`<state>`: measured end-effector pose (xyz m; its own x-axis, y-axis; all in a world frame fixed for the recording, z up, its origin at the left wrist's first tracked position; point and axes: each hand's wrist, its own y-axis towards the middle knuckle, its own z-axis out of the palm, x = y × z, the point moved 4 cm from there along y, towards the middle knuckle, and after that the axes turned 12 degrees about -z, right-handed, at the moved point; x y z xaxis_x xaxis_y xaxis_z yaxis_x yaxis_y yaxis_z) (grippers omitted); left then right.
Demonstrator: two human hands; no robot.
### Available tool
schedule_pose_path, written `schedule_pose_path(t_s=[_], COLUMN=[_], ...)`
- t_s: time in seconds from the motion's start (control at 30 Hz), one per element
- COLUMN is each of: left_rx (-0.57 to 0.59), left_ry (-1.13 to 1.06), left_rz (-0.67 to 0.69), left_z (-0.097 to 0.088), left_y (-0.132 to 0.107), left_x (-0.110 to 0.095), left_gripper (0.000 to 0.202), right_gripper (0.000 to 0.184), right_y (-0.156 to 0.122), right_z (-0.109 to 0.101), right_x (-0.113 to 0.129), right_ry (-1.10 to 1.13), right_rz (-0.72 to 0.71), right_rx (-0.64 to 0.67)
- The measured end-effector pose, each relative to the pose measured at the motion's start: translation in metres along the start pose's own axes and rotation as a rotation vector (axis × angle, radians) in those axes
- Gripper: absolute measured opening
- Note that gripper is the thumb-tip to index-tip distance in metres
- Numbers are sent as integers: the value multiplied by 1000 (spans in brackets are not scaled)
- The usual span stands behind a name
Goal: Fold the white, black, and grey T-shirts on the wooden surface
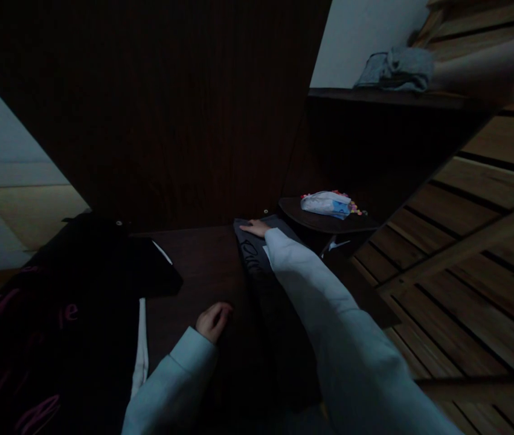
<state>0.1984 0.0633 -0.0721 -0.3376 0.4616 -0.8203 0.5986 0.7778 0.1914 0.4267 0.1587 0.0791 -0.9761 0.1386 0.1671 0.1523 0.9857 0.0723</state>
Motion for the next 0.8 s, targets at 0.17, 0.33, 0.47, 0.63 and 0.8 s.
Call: schedule_pose_path(t_s=[0.17,0.33,0.47,0.63,0.8], left_rx=[0,7,44,28,30], left_ry=[26,114,130,129,162], left_rz=[18,60,103,140,161], left_z=[-2,2,6,7,9], left_y=[0,3,6,9,13], left_x=[-9,-10,-6,-1,-2], left_gripper=[22,23,26,27,28], right_gripper=[66,67,52,37,38], right_y=[-110,-209,-206,-176,-156], right_z=[7,56,86,93,84], right_x=[28,34,29,25,26], right_ry=[2,-97,-116,-127,-137], right_rz=[-291,-150,35,145,150], right_rx=[-117,-248,-277,-315,-272])
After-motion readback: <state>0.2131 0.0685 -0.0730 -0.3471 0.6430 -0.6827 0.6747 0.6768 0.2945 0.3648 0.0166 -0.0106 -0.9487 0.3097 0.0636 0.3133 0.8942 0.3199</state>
